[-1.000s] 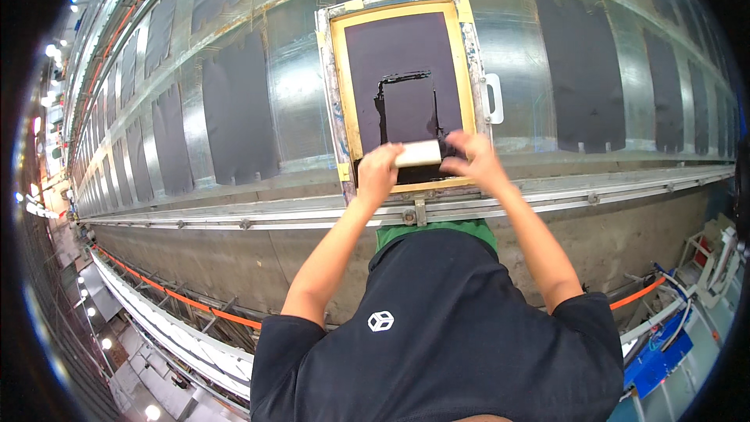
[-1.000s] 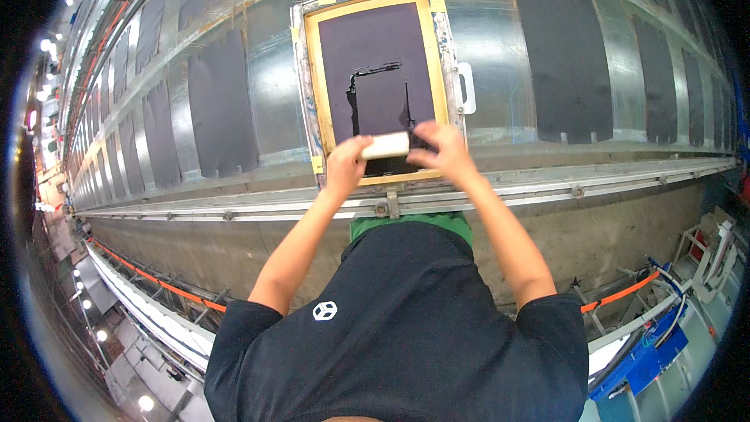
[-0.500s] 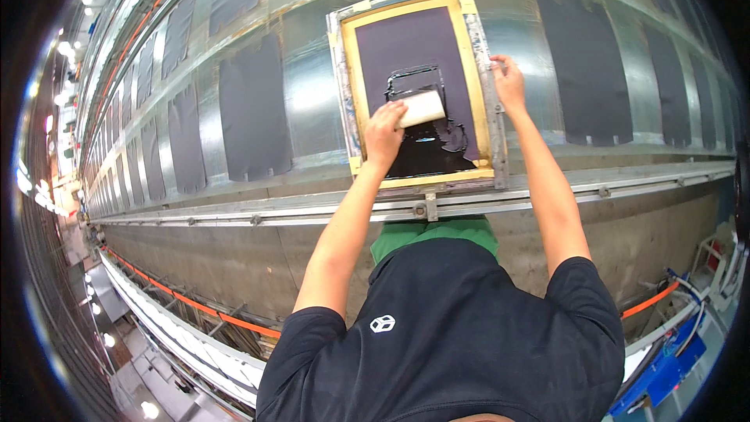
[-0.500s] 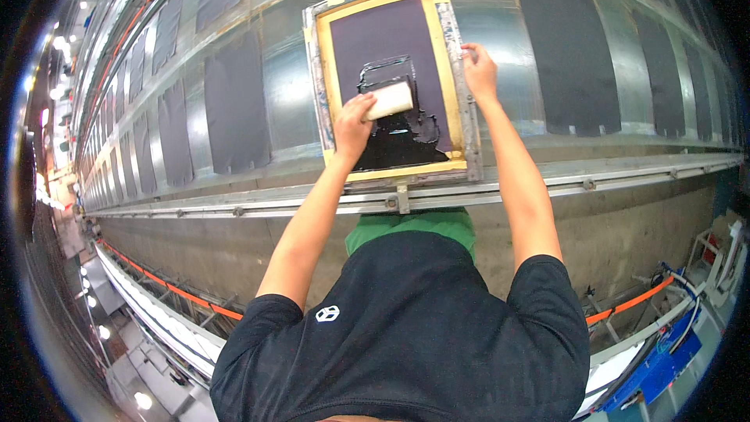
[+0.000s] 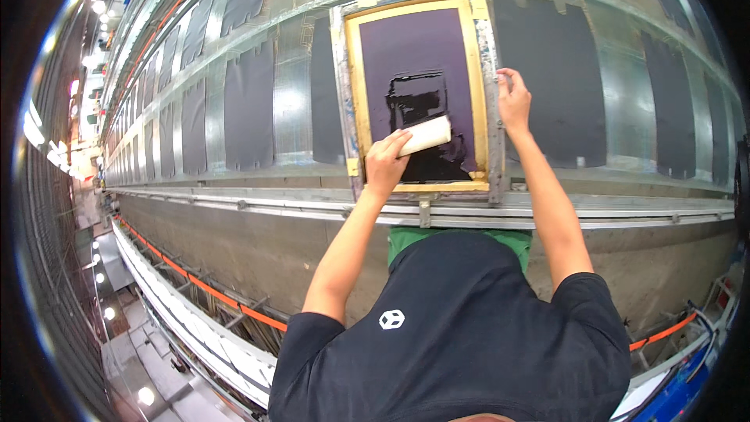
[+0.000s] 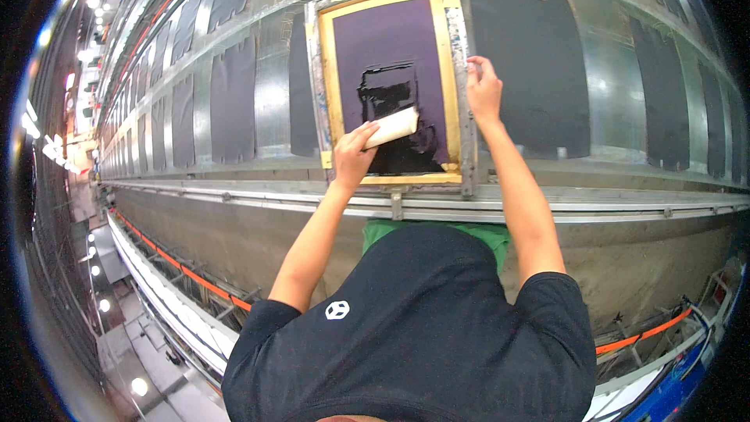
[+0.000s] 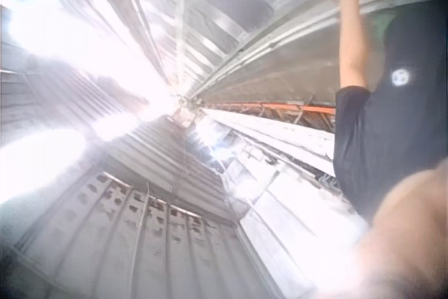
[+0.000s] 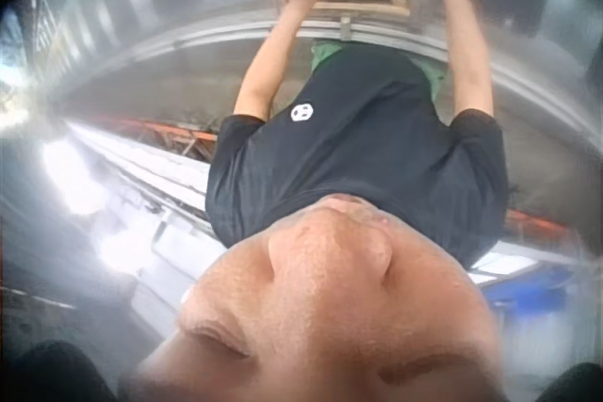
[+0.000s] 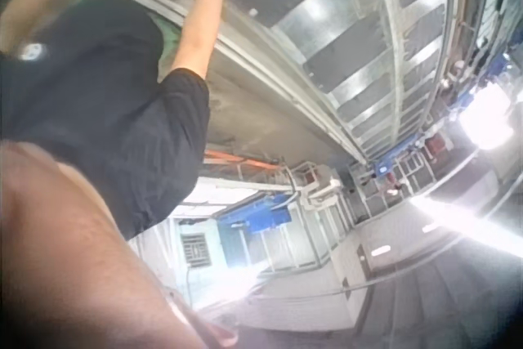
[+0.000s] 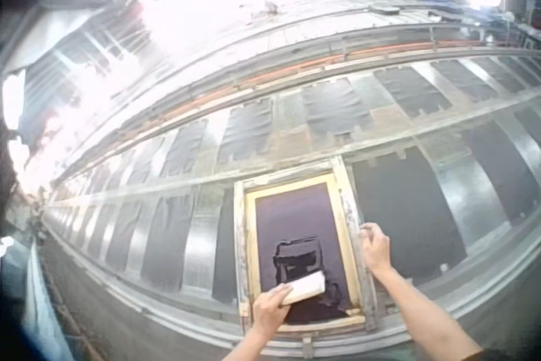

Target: The person uses a white squeegee to spread black ink across a purple screen printing frame. They repeatedly pull the ink from the bottom to the top of the frame, ensuring even coverage. The person briefly lifts the frame to inspect the ink distribution before continuing the spreading process.

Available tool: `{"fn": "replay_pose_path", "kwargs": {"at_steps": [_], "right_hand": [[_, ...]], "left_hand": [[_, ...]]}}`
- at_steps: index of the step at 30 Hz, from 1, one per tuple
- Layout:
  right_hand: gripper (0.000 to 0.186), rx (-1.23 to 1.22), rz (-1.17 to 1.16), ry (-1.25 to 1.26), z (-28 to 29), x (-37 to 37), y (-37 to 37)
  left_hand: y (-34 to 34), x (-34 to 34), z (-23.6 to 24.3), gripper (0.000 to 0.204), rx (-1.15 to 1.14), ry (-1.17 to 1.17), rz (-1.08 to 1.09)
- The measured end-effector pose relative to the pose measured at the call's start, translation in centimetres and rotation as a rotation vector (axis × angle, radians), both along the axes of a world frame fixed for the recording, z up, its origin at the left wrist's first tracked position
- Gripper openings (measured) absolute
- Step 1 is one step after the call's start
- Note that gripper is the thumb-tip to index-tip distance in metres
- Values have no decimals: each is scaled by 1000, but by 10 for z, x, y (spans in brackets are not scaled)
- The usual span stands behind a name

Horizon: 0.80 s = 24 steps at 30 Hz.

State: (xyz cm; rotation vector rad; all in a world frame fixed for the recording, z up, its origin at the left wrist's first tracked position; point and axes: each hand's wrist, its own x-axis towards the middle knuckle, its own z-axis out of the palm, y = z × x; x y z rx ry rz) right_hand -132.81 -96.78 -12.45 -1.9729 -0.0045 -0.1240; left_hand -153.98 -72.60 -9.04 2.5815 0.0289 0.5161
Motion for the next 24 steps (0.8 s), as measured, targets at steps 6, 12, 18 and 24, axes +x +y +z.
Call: {"fn": "replay_pose_path", "kwargs": {"at_steps": [6,12,18,24], "right_hand": [[20,-12,7,71,-6,-34,72],[21,-61,-26,46,-9,-30,75],[26,-460,43,140,9,-25,69],[44,-676,506,-350,86,-39,120]], "left_hand": [[87,-29,5,48,75,65,-19],[109,-10,5,44,70,66,-42],[134,47,5,39,-4,78,-118],[147,104,23,34,-23,223,-141]]}}
